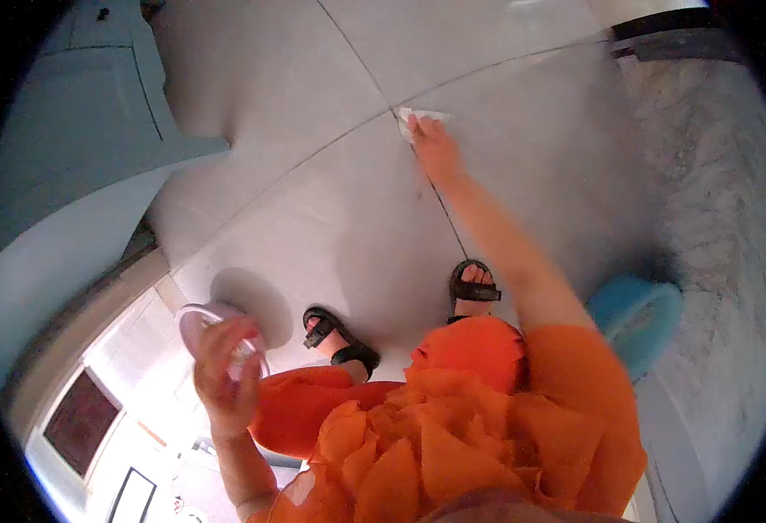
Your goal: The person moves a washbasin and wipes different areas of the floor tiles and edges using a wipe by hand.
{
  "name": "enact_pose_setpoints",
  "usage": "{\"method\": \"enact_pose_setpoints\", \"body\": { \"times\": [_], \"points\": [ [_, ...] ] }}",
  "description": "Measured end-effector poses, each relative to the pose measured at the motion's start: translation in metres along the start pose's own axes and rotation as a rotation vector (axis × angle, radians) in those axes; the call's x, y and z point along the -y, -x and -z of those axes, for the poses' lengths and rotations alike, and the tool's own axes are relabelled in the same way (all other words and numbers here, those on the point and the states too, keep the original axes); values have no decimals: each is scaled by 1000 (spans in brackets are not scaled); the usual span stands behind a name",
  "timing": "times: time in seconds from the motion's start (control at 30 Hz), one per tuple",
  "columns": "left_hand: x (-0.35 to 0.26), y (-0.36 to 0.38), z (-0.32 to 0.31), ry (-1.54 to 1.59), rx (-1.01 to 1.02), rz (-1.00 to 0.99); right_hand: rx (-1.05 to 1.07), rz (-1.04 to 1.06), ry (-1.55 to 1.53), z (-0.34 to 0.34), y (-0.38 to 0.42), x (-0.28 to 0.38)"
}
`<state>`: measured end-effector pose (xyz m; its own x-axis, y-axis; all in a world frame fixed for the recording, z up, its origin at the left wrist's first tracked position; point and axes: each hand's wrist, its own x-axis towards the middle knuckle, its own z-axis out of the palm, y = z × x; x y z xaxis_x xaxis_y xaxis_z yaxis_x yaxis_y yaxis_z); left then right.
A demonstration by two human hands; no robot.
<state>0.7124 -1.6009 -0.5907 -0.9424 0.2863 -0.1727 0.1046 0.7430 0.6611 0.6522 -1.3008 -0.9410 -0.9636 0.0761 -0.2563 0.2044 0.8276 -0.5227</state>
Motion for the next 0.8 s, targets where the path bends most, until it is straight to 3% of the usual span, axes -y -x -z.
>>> {"method": "enact_pose_setpoints", "body": {
  "times": [0.03,0.07,0.13,0.2,0.23,0.3,0.37,0.47,0.53,0.57,0.63,0.7,0.77,0.8],
  "points": [
    [-17,-10,-2,-72,122,-68,-183,37,113,4,6,-30],
    [-21,-11,-7,-30,140,-13,-371,51,229,9,11,-60],
    [-23,-7,-17,53,167,94,-500,-153,304,57,-1,-116],
    [-17,-15,-37,55,139,160,-497,-388,226,88,-22,-130],
    [-19,-20,-50,39,132,221,-481,-405,142,73,-36,-122],
    [-21,-28,-62,7,233,119,-373,-397,-32,18,-64,-81],
    [-19,-41,-73,58,330,28,-386,-3,214,-58,-56,-17],
    [-14,-54,-74,71,343,34,-104,78,-114,-9,-23,13],
    [-6,-52,-71,43,314,72,-234,61,241,17,-32,-59],
    [0,-48,-66,28,291,114,-205,-45,314,69,-31,-69],
    [2,-40,-67,-32,286,162,-309,-167,369,91,-34,-80],
    [0,-43,-76,-131,287,117,-643,-191,336,35,-64,-91],
    [-8,-53,-80,-96,380,105,-407,-162,225,-13,-44,-35],
    [-13,-56,-83,-91,406,104,-284,-42,161,-29,-19,-19]
  ]
}}
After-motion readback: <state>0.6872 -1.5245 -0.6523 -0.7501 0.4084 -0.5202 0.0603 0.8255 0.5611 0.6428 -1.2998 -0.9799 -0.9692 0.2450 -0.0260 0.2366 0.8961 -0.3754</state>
